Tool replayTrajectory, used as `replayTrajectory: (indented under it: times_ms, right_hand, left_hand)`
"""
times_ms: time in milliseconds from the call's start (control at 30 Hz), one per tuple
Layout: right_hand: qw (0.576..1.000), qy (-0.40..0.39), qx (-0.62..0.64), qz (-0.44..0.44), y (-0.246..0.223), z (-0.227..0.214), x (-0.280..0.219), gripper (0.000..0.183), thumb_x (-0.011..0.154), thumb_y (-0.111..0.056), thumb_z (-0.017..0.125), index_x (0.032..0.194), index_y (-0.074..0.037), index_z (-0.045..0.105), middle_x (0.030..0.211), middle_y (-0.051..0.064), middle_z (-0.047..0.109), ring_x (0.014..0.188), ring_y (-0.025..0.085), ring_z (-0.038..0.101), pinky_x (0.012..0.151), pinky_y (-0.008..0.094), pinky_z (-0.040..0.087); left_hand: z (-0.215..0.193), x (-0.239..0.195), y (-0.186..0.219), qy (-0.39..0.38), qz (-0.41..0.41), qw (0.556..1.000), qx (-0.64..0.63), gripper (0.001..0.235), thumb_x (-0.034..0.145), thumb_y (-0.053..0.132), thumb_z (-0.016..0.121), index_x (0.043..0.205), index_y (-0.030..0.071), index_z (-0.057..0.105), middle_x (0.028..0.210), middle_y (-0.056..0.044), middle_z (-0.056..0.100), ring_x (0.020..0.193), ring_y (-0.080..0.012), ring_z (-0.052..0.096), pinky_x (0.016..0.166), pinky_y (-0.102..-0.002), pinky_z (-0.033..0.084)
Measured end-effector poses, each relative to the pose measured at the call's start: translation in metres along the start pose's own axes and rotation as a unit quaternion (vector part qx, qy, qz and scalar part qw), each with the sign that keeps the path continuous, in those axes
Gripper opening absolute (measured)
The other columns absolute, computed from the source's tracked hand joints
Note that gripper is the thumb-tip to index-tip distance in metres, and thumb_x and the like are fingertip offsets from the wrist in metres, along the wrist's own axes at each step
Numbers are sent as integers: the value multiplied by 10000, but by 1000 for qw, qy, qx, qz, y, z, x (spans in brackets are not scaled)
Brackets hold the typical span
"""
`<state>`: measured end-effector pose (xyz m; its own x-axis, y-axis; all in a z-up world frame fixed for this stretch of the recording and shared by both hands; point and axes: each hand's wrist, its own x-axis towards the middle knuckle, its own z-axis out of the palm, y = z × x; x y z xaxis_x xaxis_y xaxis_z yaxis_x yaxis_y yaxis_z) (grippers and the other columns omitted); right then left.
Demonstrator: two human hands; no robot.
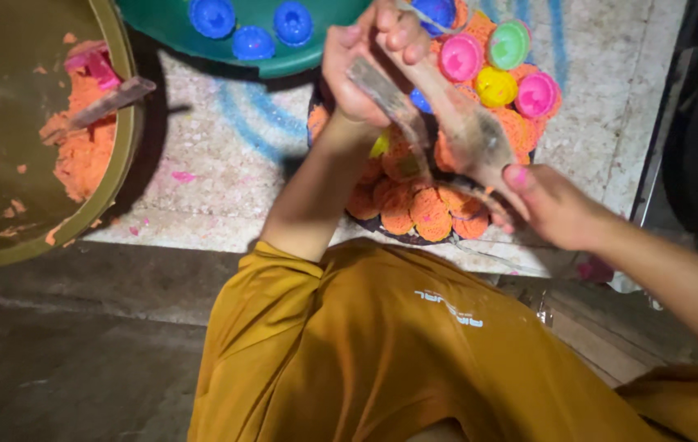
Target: The person scoops orange paste from a bowl using a pink spatula and loads it into a wooden mold. They press the mold shut and eject cylindrical orange items onto a tray, repeating the process. The person also picks up and places colorful plastic bottle caps on the tray.
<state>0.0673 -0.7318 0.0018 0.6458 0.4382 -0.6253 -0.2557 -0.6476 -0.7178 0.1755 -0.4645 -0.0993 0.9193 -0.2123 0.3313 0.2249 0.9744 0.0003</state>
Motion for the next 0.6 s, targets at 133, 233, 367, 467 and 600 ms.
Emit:
replayTrajectory:
  times_ms: [133,233,367,467,600]
  right_hand:
    - [996,49,-67,-20,-1,-6,-5,890,943,-770,233,816,-27,705,667,62,689,644,182,660,643,352,527]
    - [999,27,10,-27,0,-5,-6,872,952,-765,263,848,-12,690,698,87,674,645,205,642,628,368,526]
    - [996,64,-63,-28,6,-6,-10,891,959,-763,228,831,-26,713,671,84,683,646,192,658,638,357,521]
    - [985,117,-116,-41,10,-11,-7,862,982,-744,240,879,-16,690,720,90,660,695,198,613,648,368,492]
    - [989,81,-15,-123,20,-8,-5,835,978,-762,299,971,-21,684,801,53,689,750,158,645,683,334,519]
  left_hand:
    - [2,5,-7,-33,4,999,-11,287,923,370,484,962,91,539,890,-30,525,893,-202,544,869,-390,486]
    - [4,9,-9,-34,-8,999,3,277,931,364,478,964,95,534,892,-31,531,903,-200,544,882,-386,484]
    - [11,12,-14,-34,4,999,2,287,960,367,462,958,87,525,887,-33,525,911,-202,545,871,-368,472]
    - [15,21,-11,-75,9,997,29,303,994,374,428,960,102,556,926,-45,576,957,-224,577,959,-412,484]
    - [5,0,5,81,-116,957,253,635,983,482,283,1184,9,656,1136,-152,667,996,-226,670,875,-382,557]
